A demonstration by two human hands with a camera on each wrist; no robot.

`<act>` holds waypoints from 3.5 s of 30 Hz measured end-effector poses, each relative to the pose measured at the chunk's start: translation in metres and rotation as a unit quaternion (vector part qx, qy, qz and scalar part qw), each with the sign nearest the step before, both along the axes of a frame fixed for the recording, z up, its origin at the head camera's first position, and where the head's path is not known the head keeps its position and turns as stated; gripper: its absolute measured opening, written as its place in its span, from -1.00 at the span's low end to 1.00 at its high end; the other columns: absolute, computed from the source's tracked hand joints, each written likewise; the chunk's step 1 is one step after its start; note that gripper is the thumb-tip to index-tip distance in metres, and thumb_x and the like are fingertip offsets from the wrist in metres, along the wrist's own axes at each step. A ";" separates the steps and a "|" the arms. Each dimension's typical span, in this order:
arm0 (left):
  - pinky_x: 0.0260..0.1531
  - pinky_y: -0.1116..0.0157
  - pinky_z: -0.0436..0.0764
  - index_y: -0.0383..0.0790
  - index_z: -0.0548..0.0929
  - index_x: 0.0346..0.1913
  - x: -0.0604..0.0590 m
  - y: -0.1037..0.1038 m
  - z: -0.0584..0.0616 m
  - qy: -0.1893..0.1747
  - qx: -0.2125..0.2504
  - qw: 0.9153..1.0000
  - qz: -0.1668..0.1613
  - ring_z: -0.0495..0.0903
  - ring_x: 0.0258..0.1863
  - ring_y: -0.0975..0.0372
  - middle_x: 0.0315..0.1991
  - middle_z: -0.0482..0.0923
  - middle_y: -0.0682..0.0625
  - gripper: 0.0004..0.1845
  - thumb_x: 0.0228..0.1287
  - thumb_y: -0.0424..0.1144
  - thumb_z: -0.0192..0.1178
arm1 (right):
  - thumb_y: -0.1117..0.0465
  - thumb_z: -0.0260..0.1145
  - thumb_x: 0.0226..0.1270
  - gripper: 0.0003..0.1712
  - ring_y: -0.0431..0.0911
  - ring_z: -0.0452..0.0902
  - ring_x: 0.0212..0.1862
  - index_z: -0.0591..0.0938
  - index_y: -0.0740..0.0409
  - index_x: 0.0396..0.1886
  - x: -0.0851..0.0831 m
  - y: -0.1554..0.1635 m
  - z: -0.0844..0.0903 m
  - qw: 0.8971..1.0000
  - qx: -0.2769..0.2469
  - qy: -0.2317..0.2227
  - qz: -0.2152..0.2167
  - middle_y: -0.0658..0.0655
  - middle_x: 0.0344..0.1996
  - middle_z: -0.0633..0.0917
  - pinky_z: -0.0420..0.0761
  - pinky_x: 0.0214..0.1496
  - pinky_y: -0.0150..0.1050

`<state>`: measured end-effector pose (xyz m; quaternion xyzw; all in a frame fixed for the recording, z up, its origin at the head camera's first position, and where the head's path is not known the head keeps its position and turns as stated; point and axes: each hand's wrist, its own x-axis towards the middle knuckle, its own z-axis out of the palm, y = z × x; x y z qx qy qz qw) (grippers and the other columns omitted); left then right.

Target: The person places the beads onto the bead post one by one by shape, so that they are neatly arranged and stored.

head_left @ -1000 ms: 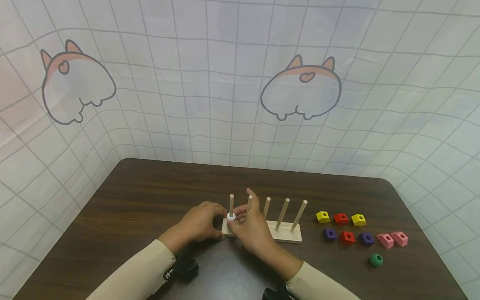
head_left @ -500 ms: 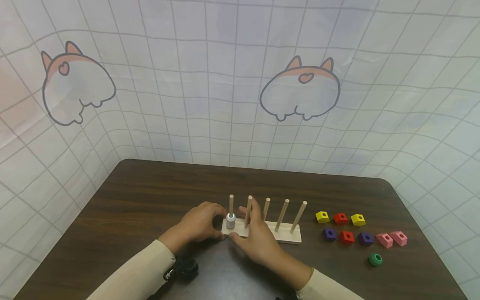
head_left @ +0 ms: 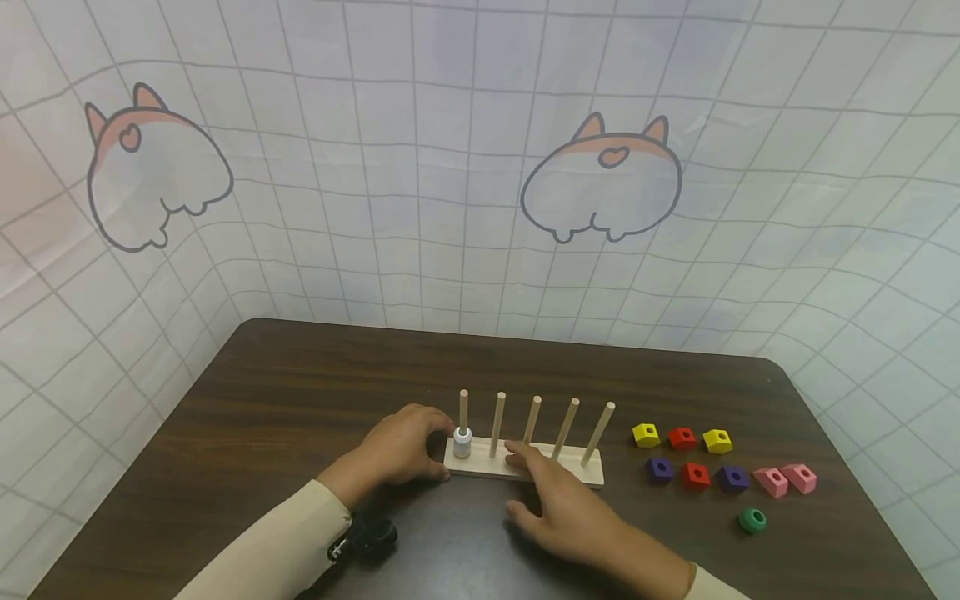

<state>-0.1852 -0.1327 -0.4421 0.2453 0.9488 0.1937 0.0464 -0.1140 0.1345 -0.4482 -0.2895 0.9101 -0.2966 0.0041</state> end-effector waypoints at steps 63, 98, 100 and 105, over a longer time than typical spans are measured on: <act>0.17 -0.10 0.52 -0.09 0.75 0.03 0.001 0.001 0.002 -0.004 0.004 1.000 0.002 0.51 0.24 -0.03 0.12 0.66 -0.01 -0.43 -0.14 -0.10 0.67 | 0.05 0.62 0.09 -0.39 0.31 0.67 -0.08 0.66 0.17 0.11 0.029 0.264 0.001 0.962 0.174 -0.092 -0.192 0.44 0.06 0.65 0.64 -0.18 0.30; 0.11 -0.10 0.56 -0.08 0.76 0.01 0.002 0.001 0.002 0.000 0.006 1.000 -0.002 0.54 0.20 -0.03 0.08 0.67 0.00 -0.44 -0.16 -0.09 0.68 | 0.09 0.67 0.02 -0.58 -0.14 0.63 -0.27 0.62 -0.09 -0.17 0.014 0.195 0.012 0.977 0.103 0.048 -0.180 -0.15 -0.28 0.70 0.65 -0.23 -0.03; 0.11 -0.11 0.56 -0.07 0.75 0.01 0.002 0.001 0.002 0.000 0.005 1.000 0.000 0.54 0.21 -0.02 0.08 0.67 0.00 -0.44 -0.15 -0.08 0.67 | 0.13 0.68 -0.01 -0.57 -0.17 0.64 -0.26 0.63 -0.10 -0.18 0.013 0.190 0.015 0.979 0.097 0.067 -0.168 -0.20 -0.29 0.69 0.67 -0.24 -0.08; 0.12 -0.11 0.55 -0.07 0.76 0.01 0.001 0.000 0.001 0.001 0.003 1.000 0.001 0.53 0.21 -0.02 0.08 0.67 0.01 -0.44 -0.15 -0.08 0.67 | 0.24 0.69 -0.07 -0.53 -0.28 0.60 -0.32 0.62 -0.11 -0.19 0.008 0.180 0.022 0.980 0.076 0.111 -0.143 -0.27 -0.36 0.64 0.65 -0.32 -0.24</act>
